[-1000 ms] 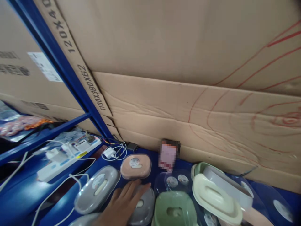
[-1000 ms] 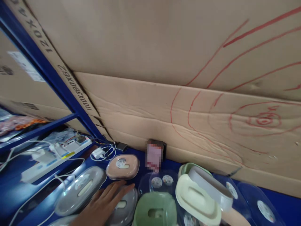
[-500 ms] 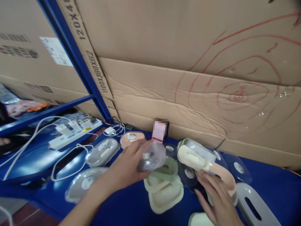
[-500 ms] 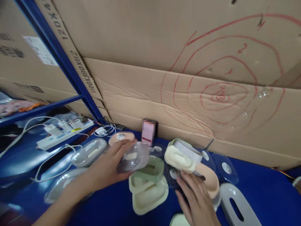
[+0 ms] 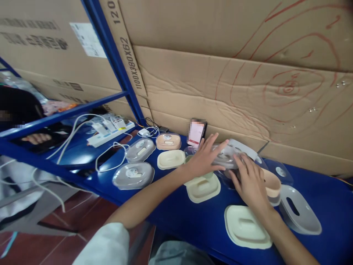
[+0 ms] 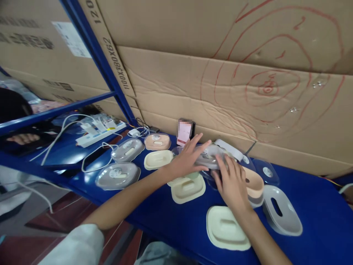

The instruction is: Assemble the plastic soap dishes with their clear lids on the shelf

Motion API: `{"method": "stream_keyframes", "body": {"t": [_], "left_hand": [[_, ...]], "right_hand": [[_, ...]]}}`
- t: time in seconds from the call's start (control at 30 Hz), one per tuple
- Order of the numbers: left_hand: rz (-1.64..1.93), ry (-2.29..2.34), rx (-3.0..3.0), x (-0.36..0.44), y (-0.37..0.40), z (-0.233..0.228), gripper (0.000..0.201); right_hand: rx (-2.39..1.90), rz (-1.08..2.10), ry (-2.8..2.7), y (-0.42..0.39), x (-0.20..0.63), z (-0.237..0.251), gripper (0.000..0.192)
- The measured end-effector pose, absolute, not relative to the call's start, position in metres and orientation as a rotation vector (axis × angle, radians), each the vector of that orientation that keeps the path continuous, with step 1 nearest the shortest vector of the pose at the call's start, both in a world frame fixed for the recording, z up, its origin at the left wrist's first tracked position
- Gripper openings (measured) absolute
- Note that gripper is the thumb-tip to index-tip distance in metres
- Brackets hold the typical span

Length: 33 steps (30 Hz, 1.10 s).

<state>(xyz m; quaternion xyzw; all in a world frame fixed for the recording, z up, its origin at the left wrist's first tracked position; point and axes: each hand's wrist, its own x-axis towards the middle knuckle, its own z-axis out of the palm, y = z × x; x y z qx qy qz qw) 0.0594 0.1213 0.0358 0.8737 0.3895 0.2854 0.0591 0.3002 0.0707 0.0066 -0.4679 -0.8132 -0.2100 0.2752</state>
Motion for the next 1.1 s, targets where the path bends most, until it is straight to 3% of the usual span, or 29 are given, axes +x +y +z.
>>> {"method": "stream_keyframes", "body": {"t": [0.2,0.33,0.43,0.6,0.8,0.87,0.97,1.1], "left_hand": [[0.708,1.545,2.702,-0.058,0.041,0.049,0.063],[0.515,1.957,2.45,-0.16,-0.022,0.023,0.077],[0.471,2.018,2.365,-0.194,-0.048,-0.001,0.08],[0.558,2.053,2.416,-0.161,-0.055,-0.018,0.065],[0.792,1.922,2.567,-0.114,-0.052,-0.031,0.064],[0.866,1.91,2.56,-0.11,-0.051,-0.036,0.062],[0.959,1.902,2.53,-0.108,-0.049,-0.041,0.062],[1.046,1.844,2.453,-0.102,-0.049,-0.041,0.083]], "right_hand": [[-1.275,-0.76,-2.274,0.093,0.284,0.037,0.043],[-1.231,-0.785,-2.287,0.107,0.263,0.055,0.04],[-0.976,-0.624,-2.511,0.116,0.221,0.064,0.035],[-0.747,-0.144,-2.951,0.152,0.112,0.073,0.043],[-0.982,-0.016,-2.999,0.211,0.021,0.051,0.083],[-1.043,0.033,-2.995,0.22,0.012,0.043,0.095],[-1.033,0.067,-2.953,0.224,0.018,0.043,0.091],[-0.991,0.052,-2.825,0.206,0.065,0.065,0.087]]}}
